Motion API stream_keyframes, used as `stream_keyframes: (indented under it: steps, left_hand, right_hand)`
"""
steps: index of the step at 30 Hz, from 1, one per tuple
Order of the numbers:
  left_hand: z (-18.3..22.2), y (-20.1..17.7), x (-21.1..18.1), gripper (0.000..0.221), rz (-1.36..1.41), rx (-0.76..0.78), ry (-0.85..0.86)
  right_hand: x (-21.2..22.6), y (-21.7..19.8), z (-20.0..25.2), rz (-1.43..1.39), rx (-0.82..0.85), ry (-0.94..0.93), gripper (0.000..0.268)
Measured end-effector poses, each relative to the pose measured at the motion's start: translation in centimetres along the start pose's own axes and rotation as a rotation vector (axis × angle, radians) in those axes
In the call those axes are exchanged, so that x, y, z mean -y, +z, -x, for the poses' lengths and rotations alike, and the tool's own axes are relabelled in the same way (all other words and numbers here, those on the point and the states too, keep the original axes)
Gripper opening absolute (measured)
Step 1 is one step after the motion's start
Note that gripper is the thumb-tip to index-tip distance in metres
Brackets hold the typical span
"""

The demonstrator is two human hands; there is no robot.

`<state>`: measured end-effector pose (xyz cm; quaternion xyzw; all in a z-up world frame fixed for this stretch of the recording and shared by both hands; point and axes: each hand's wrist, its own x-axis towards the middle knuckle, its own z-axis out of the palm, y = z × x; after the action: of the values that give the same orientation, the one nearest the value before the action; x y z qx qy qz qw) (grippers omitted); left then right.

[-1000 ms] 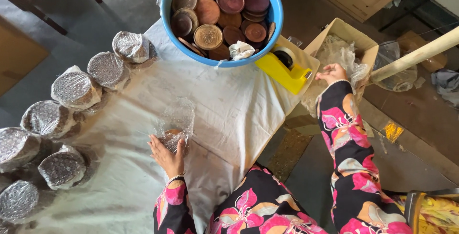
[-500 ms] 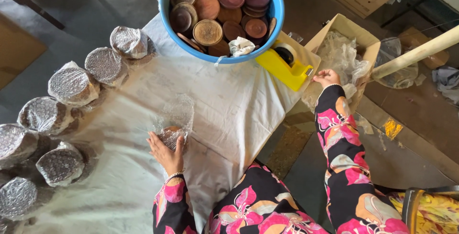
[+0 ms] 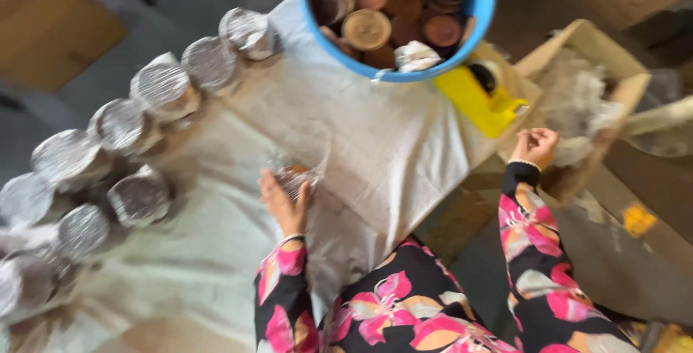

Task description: The person wraps a small round wooden object in bubble wrap, securing it with tape. They then place the wrapped item into a cardboard box and proceed to wipe another wooden object with a cloth.

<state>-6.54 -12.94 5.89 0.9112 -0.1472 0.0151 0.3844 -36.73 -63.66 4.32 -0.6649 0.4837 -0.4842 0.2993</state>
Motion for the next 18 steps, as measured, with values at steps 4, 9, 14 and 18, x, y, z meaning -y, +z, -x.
stream_keyframes:
  steps: [4, 9, 14, 18]
  left_hand:
    - [0.3, 0.0, -0.1, 0.103, 0.027, -0.09, 0.012]
    - [-0.1, 0.1, -1.1, 0.111, 0.003, -0.062, -0.036]
    - [0.0, -0.2, -1.4, 0.11, 0.017, -0.043, -0.041]
    - [-0.1, -0.3, -1.9, 0.108, 0.012, -0.031, -0.072]
  right_hand:
    - [7.5, 5.8, 7.1, -0.208, 0.122, 0.021, 0.025]
    - [13.7, 14.1, 18.5, -0.529, 0.721, 0.076, 0.029]
    - [21.8, 16.5, 27.7, -0.431, 1.038, 0.066, 0.022]
    - [22.8, 17.9, 30.4, -0.376, 1.095, 0.062, 0.024]
